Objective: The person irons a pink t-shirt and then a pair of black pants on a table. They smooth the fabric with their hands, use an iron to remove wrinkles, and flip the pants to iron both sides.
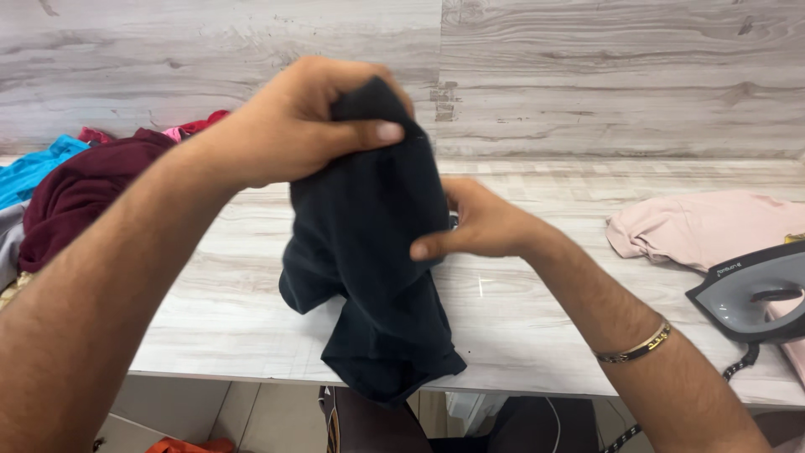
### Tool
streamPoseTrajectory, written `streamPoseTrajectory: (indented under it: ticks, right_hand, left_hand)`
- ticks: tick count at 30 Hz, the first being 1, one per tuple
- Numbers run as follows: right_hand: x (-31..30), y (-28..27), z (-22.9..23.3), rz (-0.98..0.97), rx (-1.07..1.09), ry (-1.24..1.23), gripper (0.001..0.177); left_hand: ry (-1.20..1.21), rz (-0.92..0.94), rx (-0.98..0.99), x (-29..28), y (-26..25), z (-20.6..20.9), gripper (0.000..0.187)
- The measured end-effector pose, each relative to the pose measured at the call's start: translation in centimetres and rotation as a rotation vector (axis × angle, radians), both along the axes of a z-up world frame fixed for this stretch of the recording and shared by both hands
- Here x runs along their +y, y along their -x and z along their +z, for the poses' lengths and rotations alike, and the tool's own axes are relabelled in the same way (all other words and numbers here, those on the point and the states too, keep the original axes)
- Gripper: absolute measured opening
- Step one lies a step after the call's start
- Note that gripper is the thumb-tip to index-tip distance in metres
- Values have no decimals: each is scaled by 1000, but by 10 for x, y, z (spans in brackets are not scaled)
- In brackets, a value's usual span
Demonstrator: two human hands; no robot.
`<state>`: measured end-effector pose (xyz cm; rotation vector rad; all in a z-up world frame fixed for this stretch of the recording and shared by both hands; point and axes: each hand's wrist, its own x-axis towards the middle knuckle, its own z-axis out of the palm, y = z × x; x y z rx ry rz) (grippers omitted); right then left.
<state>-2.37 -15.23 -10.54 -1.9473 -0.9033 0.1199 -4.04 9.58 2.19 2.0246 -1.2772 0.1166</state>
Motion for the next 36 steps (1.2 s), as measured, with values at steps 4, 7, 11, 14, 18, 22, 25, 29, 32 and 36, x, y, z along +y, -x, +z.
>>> streamPoseTrajectory:
  ticks: [4, 7, 11, 14, 18, 22, 25, 29, 32, 36]
  right_hand:
    - [-1, -18, -34, 135, 231, -11, 103]
    - [-15, -42, -72, 245, 412, -148, 101]
    - [-23, -54, -106, -23, 521, 265, 91]
    - [-18, -26, -99, 216, 457, 609, 99]
    - [-2, 10, -87, 246, 473, 846, 97]
    - [-2, 18, -81, 244, 359, 973, 95]
    - [-12, 14, -76, 271, 414, 979, 85]
    - [-25, -11, -67, 142, 428, 1057, 84]
    - [-45, -48, -56, -10, 400, 1103, 76]
    - [-82, -117, -4, -436, -26, 1303, 74]
  left_hand:
    - [84, -170, 40, 37, -4, 7, 18]
    - [77, -166, 37, 57, -8, 6, 18]
    - [59, -25, 5, 77, -5, 10, 19]
    - [-67, 333, -258, 87, -3, 11, 21]
    - [-324, 787, -932, 100, -9, -1, 25]
    - [-319, 1055, -1237, 122, -17, -9, 30]
    - [-137, 1098, -1003, 137, -25, -10, 26]
    - [329, 1075, -172, 154, -46, -12, 33]
    - [608, 849, 71, 169, -93, -26, 30]
    - [866, 668, 242, 176, -188, -46, 24]
